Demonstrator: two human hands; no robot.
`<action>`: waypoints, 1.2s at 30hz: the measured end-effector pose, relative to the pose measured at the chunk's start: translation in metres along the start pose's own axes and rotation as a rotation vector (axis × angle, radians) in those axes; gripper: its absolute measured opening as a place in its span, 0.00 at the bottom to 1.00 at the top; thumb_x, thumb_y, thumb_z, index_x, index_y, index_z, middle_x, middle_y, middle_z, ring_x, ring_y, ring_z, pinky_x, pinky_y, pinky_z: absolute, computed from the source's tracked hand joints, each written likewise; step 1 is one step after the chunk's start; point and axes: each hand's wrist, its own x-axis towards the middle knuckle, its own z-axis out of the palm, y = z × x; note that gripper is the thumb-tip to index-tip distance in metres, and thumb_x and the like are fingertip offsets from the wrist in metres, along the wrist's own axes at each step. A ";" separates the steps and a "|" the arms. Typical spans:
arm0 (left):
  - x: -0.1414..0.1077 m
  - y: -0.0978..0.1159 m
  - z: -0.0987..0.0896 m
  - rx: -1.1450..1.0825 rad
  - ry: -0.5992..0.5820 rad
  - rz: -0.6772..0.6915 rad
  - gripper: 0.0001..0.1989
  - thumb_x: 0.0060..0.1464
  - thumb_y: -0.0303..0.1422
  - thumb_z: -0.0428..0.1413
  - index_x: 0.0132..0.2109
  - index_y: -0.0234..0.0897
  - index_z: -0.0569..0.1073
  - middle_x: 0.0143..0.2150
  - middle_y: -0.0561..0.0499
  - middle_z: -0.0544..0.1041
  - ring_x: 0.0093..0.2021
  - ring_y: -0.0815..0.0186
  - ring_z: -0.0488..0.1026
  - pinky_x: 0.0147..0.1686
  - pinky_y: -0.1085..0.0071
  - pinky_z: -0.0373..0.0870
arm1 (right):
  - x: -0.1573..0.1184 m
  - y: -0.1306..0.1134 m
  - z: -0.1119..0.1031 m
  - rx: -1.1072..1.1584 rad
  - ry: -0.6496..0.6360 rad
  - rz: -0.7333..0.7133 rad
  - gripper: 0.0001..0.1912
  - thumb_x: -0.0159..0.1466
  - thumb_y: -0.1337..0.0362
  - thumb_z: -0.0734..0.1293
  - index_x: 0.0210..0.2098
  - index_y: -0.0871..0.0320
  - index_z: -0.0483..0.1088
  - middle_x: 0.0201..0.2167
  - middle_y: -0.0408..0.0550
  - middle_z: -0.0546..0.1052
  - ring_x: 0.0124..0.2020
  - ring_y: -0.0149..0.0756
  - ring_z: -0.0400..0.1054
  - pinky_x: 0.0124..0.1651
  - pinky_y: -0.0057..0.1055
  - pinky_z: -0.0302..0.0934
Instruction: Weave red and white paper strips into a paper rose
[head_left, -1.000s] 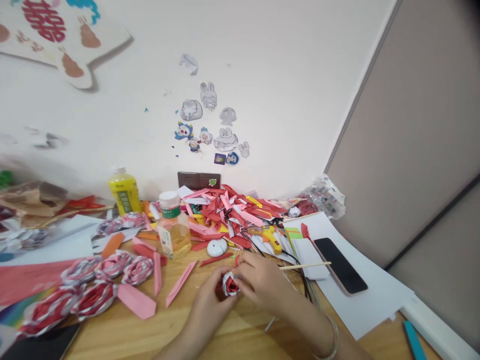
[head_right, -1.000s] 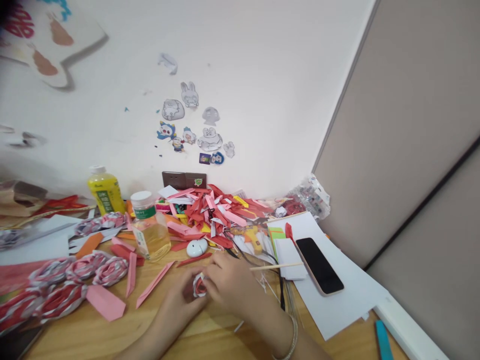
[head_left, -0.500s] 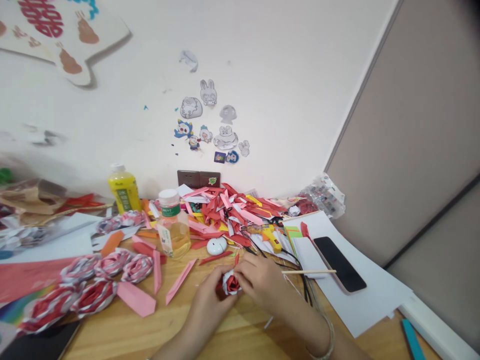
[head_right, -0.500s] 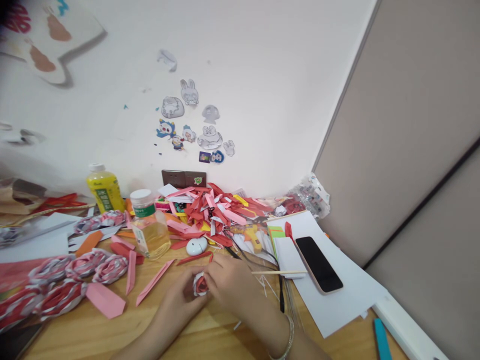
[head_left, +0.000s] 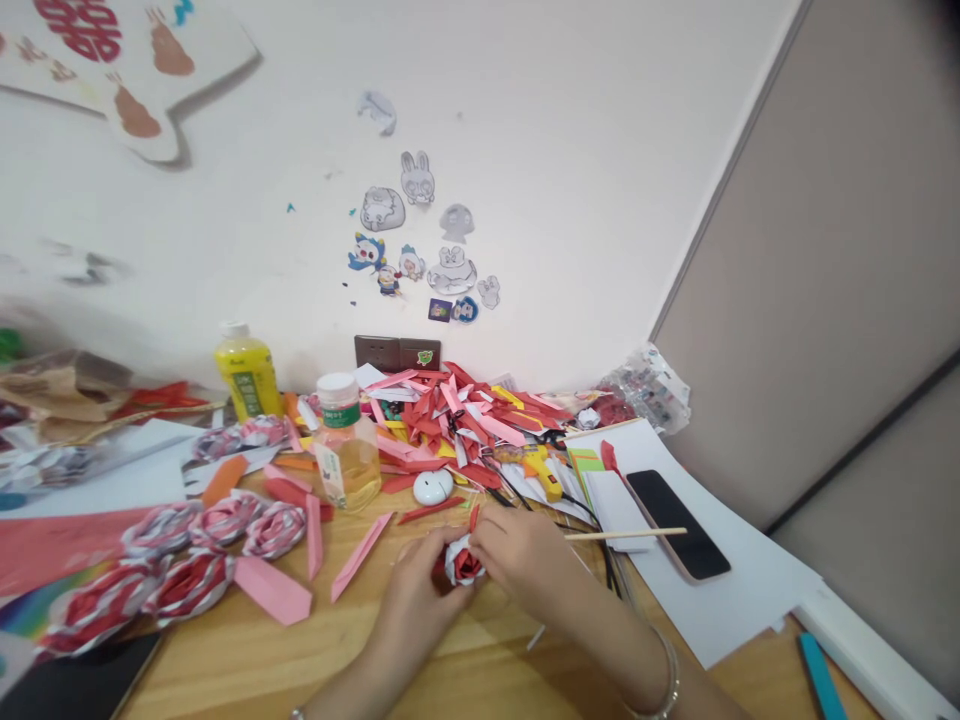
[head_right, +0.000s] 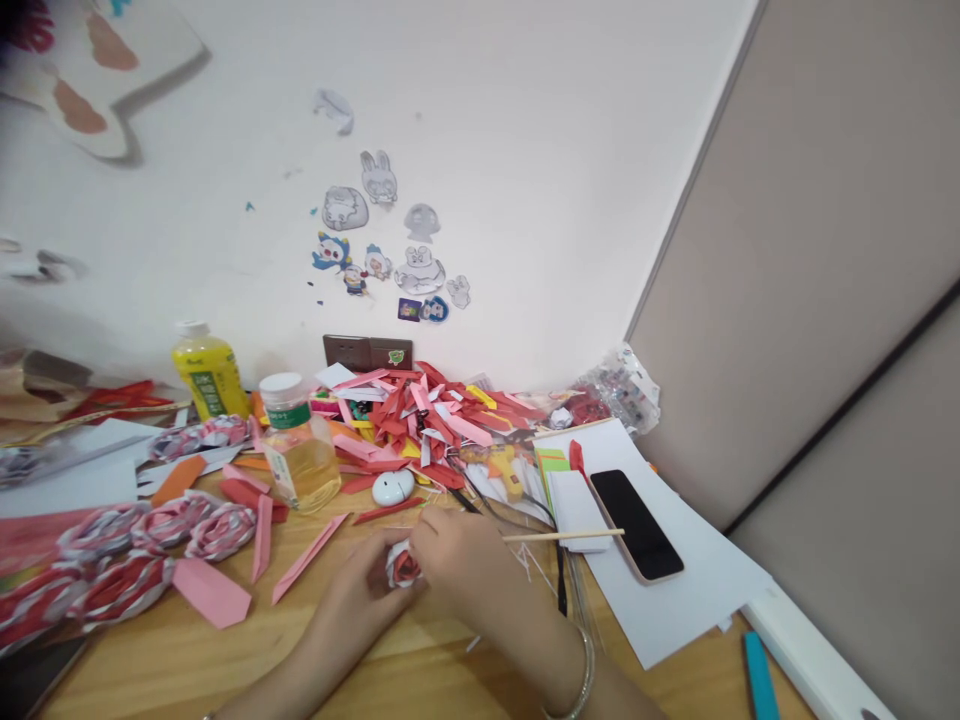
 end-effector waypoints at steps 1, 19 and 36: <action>0.000 0.000 0.000 0.007 -0.002 -0.001 0.16 0.41 0.30 0.61 0.42 0.39 0.75 0.39 0.46 0.79 0.39 0.56 0.75 0.38 0.64 0.72 | 0.000 0.001 0.000 0.016 -0.012 0.012 0.06 0.64 0.68 0.60 0.30 0.60 0.65 0.28 0.44 0.69 0.27 0.32 0.63 0.25 0.28 0.51; -0.001 -0.001 0.001 -0.004 0.029 -0.017 0.16 0.40 0.30 0.61 0.41 0.38 0.74 0.39 0.46 0.79 0.40 0.55 0.75 0.38 0.63 0.72 | 0.003 0.000 0.001 0.102 0.063 -0.015 0.05 0.64 0.70 0.59 0.33 0.61 0.66 0.29 0.45 0.70 0.29 0.33 0.64 0.30 0.27 0.57; -0.001 0.003 -0.002 0.052 -0.027 -0.001 0.14 0.43 0.29 0.59 0.42 0.38 0.73 0.39 0.46 0.78 0.40 0.56 0.74 0.39 0.63 0.71 | 0.000 0.003 0.003 -0.055 0.068 -0.111 0.07 0.65 0.70 0.58 0.31 0.61 0.65 0.27 0.46 0.69 0.26 0.32 0.62 0.24 0.27 0.52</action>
